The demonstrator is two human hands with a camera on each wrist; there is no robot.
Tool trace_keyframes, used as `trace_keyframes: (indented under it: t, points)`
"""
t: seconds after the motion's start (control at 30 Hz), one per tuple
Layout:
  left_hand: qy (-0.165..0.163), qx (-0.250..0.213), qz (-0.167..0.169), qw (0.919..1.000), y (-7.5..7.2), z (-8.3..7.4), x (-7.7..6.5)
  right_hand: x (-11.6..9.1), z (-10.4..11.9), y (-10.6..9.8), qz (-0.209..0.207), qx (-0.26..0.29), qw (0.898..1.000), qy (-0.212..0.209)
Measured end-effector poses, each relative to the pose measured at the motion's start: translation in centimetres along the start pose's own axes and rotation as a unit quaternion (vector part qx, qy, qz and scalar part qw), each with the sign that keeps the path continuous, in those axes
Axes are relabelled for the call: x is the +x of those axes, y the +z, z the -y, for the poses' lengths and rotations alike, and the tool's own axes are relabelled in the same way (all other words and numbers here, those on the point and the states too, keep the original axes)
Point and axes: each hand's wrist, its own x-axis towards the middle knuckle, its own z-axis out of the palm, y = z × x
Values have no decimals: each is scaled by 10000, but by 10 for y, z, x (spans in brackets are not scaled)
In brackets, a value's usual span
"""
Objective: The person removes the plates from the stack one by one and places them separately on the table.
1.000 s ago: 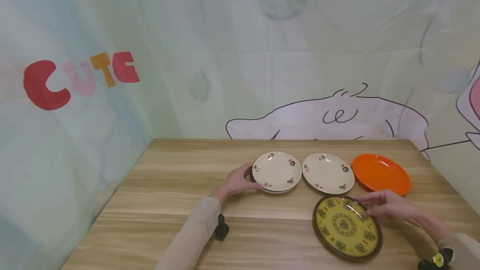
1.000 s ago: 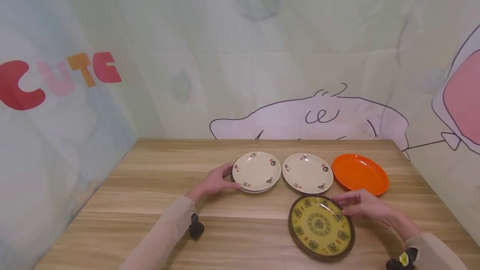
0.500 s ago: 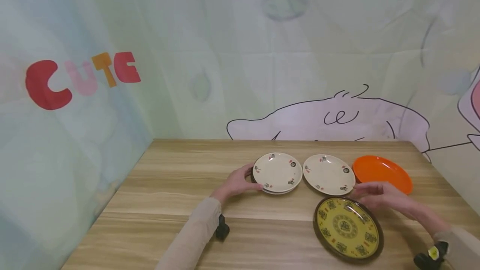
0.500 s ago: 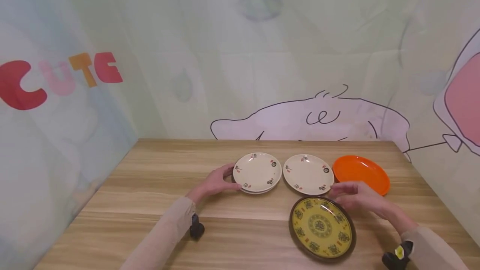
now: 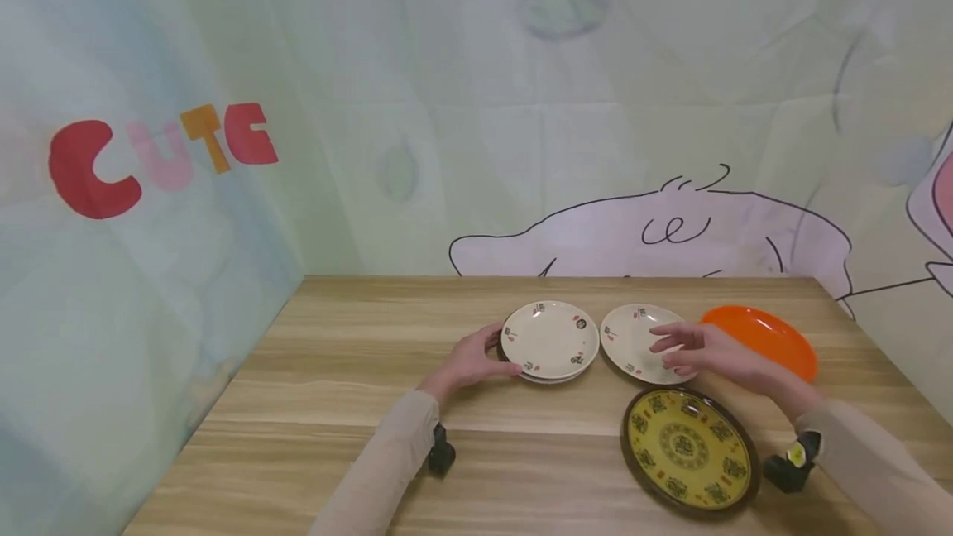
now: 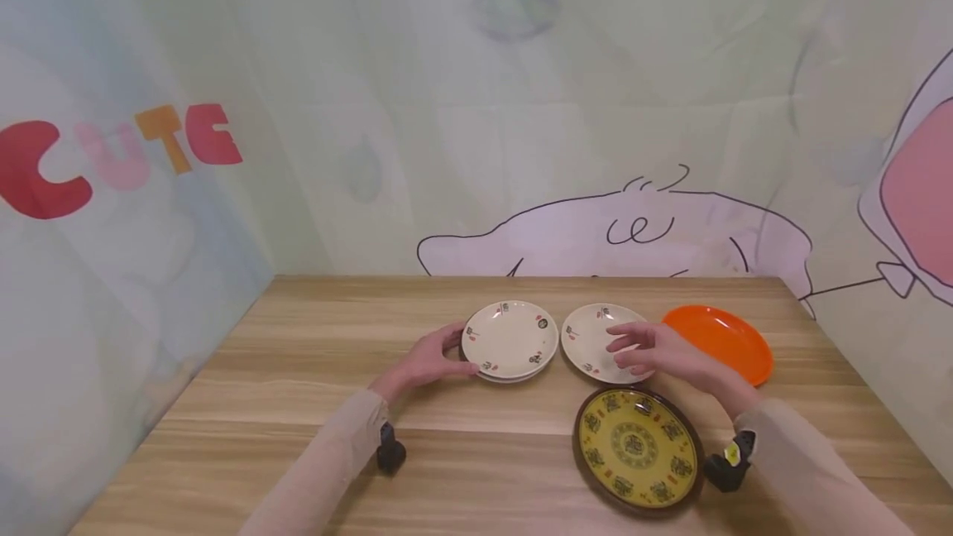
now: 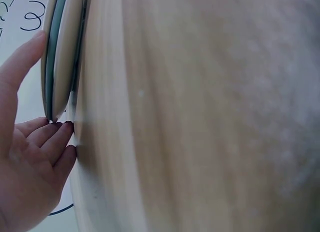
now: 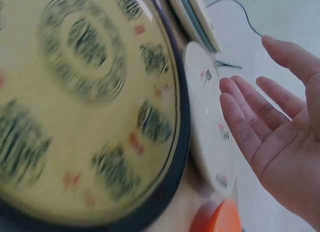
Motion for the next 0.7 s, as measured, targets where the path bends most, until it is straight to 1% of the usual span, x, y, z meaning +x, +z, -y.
trace_keyframes:
  t: [0.1, 0.23, 0.33, 0.53, 0.7]
  points:
    - [-1, -42, 4, 10000, 1, 0, 0, 10, 8, 5, 15, 17, 10000, 73]
    - [-13, -36, 25, 10000, 0, 1, 0, 23, 14, 14, 44, 19, 9999, -92]
    - [-21, -63, 31, 10000, 1, 1, 0, 31, 15, 21, -37, -38, 9998, -181]
    - [-14, -175, -9, 9998, 1, 2, 0, 42, 16, 35, -196, -129, 9997, -67]
    - [1, -115, -9, 9999, 1, 2, 2, 51, 13, 41, -343, -155, 9990, -235]
